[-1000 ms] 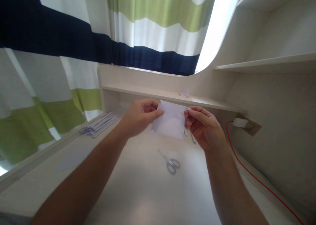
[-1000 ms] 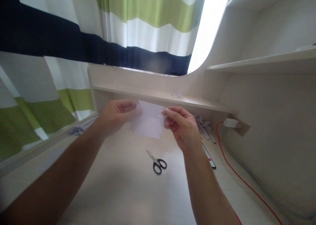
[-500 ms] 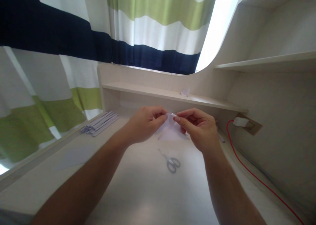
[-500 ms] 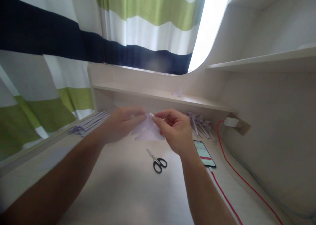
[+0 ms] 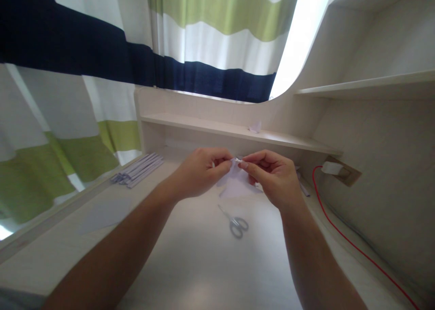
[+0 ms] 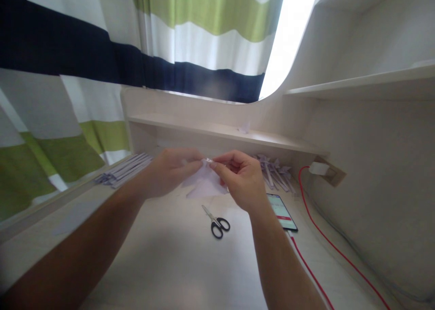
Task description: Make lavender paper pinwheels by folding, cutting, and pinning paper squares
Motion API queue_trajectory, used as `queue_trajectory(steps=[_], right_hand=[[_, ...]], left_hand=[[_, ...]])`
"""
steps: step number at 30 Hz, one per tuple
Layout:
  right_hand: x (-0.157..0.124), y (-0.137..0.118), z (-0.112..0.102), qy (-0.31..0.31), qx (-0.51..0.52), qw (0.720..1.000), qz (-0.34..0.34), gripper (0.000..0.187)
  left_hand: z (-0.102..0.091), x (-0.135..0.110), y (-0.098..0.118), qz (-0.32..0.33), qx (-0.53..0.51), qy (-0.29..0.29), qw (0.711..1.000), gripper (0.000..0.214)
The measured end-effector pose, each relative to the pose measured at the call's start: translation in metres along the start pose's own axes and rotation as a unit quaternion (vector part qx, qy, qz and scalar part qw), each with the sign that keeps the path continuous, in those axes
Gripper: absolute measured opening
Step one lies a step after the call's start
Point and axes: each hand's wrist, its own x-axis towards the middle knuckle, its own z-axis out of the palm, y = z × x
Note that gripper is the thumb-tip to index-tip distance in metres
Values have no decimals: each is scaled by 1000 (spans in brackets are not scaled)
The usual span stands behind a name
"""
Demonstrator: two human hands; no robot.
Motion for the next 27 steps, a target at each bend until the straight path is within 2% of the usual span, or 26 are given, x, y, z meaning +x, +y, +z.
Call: queue_trajectory(steps=[10, 17, 23, 27], right_hand=[[-3, -5, 3, 15, -3, 1000, -4, 17], [-6, -2, 1, 19, -64, 997, -34, 13], [-8, 0, -2, 18, -161, 983, -85, 5], [-9, -1, -3, 19, -170, 981, -96, 6]], left_hand=[[-1, -1, -3, 6, -6, 5, 1000, 27], [-3, -2, -3, 17, 18, -20, 999, 31], [-4, -2, -4, 10, 48, -33, 998, 33], [-5, -2, -3, 16, 51, -40, 998, 29]])
